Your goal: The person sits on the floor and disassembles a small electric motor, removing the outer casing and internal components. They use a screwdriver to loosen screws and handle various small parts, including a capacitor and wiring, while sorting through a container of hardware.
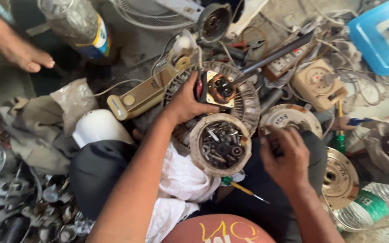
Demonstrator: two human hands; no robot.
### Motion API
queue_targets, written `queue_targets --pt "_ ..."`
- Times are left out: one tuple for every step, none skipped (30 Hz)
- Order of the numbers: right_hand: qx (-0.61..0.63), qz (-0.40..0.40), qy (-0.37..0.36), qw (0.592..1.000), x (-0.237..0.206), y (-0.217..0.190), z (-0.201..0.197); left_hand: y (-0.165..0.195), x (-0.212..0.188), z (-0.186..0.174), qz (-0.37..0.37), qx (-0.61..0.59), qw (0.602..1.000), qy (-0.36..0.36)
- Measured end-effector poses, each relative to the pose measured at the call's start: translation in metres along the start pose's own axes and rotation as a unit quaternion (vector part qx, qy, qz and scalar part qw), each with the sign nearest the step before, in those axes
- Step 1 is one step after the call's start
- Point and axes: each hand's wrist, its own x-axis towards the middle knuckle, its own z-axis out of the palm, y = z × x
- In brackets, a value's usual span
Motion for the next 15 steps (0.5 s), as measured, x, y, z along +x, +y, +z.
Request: queue_targets --pt "0.013 -0.012 -0.017 1.000 -0.002 -0.010 0.006 -0.001 0.001 0.000 -0.008 -0.007 1.000 0.001" --pt "0.030 -0.005 -0.027 0.999 -0.002 -0.018 0.012 -0.003 0.001 -0.001 -0.007 -0.011 1.000 -0.002" --pt "0.046 0.001 -0.037 0.998 -0.001 -0.025 0.016 -0.004 0.001 -0.001 -0.005 -0.017 1.000 -0.004" --pt "0.060 0.007 -0.049 0.997 0.000 -0.030 0.018 -0.006 0.001 -0.001 -0.004 -0.025 1.000 -0.006" --pt "0.050 0.000 -0.066 0.997 0.001 -0.033 0.017 -0.008 0.002 -0.002 0.007 0.010 1.000 0.002" --pt "0.040 -0.008 -0.085 0.996 0.002 -0.035 0.016 -0.009 0.002 -0.002 0.016 0.044 0.999 0.011" --pt "0.032 -0.017 -0.102 0.994 0.003 -0.037 0.017 -0.011 0.002 -0.004 0.026 0.081 0.996 0.020" --pt "0.020 -0.034 -0.103 0.994 0.003 -0.039 0.017 -0.012 0.001 -0.004 0.019 0.067 0.997 0.020" --pt "0.007 -0.050 -0.103 0.993 0.004 -0.040 0.016 -0.014 0.002 -0.003 0.013 0.054 0.998 0.019" --pt "-0.005 -0.067 -0.103 0.992 0.003 -0.042 0.016 -0.015 0.002 -0.003 0.007 0.040 0.999 0.018" --pt "-0.012 -0.061 -0.115 0.991 0.002 -0.045 0.016 -0.016 0.002 -0.003 0.013 0.047 0.999 0.019" --pt "-0.019 -0.056 -0.127 0.990 0.001 -0.048 0.016 -0.017 0.002 -0.003 0.018 0.053 0.998 0.021" --pt "-0.027 -0.052 -0.140 0.988 0.001 -0.052 0.015 -0.018 0.002 -0.003 0.023 0.058 0.998 0.024" --pt "-0.046 -0.064 -0.144 0.986 0.001 -0.055 0.015 -0.018 0.003 -0.003 0.013 0.068 0.997 0.024" --pt "-0.064 -0.076 -0.148 0.984 0.001 -0.058 0.015 -0.019 0.003 -0.003 0.003 0.079 0.997 0.024"
